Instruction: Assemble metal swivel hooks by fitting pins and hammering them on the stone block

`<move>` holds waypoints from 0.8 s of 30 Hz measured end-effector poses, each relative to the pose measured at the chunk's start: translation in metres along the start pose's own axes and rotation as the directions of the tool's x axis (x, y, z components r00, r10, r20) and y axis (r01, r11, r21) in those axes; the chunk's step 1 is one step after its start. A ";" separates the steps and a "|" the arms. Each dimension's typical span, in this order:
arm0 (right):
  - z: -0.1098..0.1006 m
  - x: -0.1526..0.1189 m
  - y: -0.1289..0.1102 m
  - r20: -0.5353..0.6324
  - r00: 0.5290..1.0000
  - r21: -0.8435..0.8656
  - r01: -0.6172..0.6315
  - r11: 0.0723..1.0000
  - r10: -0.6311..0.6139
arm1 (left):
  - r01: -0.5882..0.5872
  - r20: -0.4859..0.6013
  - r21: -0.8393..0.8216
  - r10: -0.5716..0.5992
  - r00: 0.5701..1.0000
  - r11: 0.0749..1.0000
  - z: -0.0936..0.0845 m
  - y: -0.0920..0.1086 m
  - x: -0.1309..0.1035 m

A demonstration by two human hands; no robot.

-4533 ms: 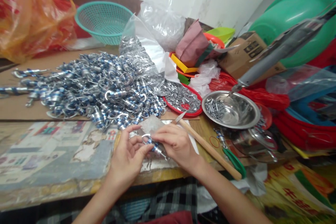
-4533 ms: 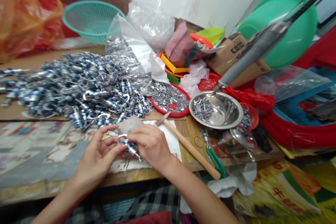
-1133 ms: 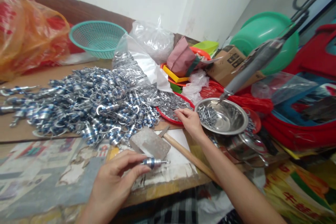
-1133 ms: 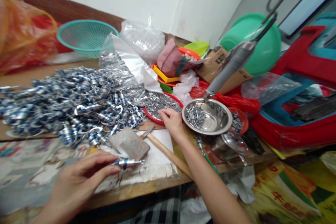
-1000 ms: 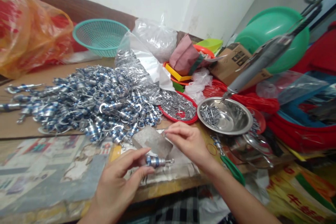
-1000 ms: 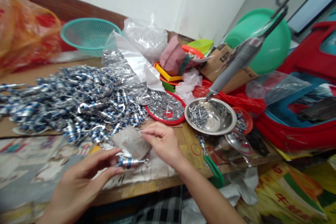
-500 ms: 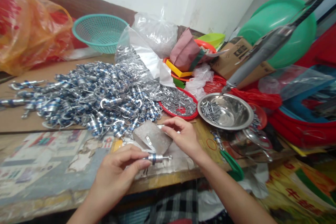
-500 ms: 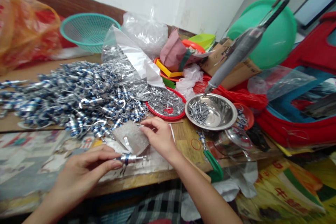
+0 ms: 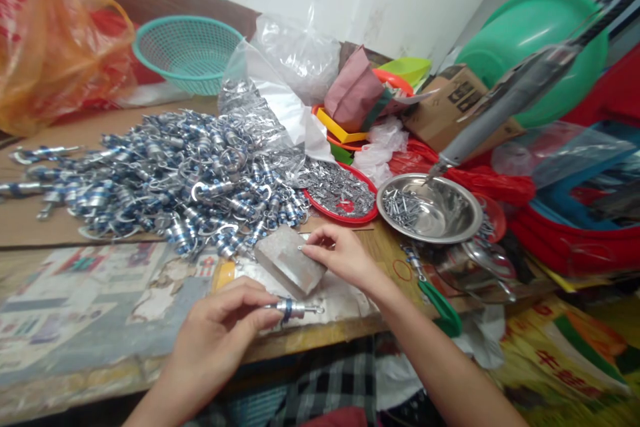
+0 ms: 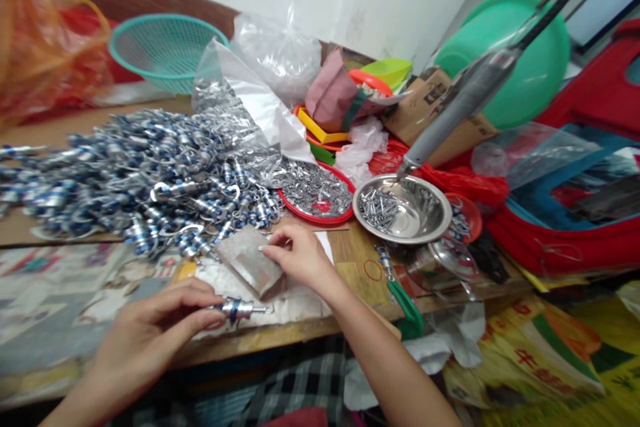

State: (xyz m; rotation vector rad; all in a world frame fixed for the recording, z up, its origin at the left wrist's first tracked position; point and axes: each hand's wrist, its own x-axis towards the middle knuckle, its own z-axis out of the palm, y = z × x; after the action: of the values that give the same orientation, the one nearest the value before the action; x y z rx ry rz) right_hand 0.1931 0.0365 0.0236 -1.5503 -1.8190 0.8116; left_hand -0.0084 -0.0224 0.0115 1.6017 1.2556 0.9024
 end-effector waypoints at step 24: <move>0.000 -0.055 -0.042 -0.074 0.849 0.120 0.528 0.841 -0.523 | -0.177 -0.226 -0.056 0.160 0.961 0.983 0.007 0.012 -0.003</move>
State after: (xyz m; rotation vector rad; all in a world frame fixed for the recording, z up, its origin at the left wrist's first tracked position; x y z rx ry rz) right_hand 0.1740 -0.0231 0.0527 -0.8952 -1.9779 0.6146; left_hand 0.0016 -0.0282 0.0196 1.5992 1.2312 1.2505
